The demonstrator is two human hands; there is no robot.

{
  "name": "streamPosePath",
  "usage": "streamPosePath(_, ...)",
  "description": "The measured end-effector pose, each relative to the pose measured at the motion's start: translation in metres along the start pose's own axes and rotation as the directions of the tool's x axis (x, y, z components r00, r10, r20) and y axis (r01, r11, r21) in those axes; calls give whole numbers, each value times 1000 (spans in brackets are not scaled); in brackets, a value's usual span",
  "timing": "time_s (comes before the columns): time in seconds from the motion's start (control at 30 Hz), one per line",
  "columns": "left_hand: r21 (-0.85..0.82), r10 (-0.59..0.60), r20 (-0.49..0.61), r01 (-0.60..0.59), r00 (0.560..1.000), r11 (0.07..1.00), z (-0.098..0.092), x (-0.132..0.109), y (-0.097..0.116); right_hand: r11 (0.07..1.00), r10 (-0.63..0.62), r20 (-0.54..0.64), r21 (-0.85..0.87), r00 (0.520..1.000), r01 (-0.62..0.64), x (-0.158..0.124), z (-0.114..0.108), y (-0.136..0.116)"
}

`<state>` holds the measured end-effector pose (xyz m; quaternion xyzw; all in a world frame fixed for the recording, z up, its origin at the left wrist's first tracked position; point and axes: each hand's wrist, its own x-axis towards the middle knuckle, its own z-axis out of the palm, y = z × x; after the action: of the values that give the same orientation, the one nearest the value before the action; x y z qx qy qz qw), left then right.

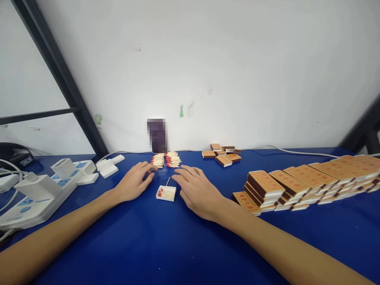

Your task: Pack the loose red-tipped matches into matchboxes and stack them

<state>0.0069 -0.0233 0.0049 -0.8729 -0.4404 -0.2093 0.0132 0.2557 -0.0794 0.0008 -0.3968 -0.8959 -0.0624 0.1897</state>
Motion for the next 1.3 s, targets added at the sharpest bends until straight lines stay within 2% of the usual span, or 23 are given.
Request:
streamPosePath(0.1, 114, -90, -14, 91, 996, 989, 2, 3, -10, 993, -115, 39, 17, 993, 115, 5, 0, -1)
streamPosePath(0.17, 148, -123, -13, 123, 992, 981, 3, 4, -14, 989, -145, 63, 39, 987, 143, 6, -1, -1)
streamPosePath(0.4, 193, -167, 4, 163, 986, 967, 2, 3, -9, 983, -91, 178, 172, 980, 60, 5, -2, 1)
streamPosePath(0.6, 114, -156, 66, 148, 986, 982, 3, 4, -14, 966, -9, 29, 257, 1000, 2, 4, 3, 4)
streamPosePath(0.73, 33, -105, 99, 102, 989, 994, 3, 5, -19, 962, 54, 14, 269, 998, -56, 3, 4, 2)
streamPosePath(0.8, -31, -17, 101, 20, 995, 999, -1, 4, -15, 959, 69, 25, 273, 997, -73, 3, 4, 2)
streamPosePath(0.9, -142, 173, 86, -159, 981, 977, -11, 0, 2, 954, 83, 23, 286, 996, -86, 3, 5, 1)
streamPosePath(1.0, -221, 238, 62, -219, 969, 950, -17, -5, 25, 957, 104, -13, 275, 994, -97, 2, 7, 0)
streamPosePath(1.1, -262, 260, 90, -229, 961, 937, -16, -9, 40, 962, 112, -69, 258, 991, -91, 0, 9, 0)
streamPosePath(1.17, -291, 263, 102, -224, 959, 930, -12, -9, 43, 964, 111, -100, 252, 989, -83, 0, 9, -1)
streamPosePath(1.3, -252, 189, 21, -177, 982, 951, -7, -4, 28, 970, 119, -180, 231, 976, -76, 3, 8, -6)
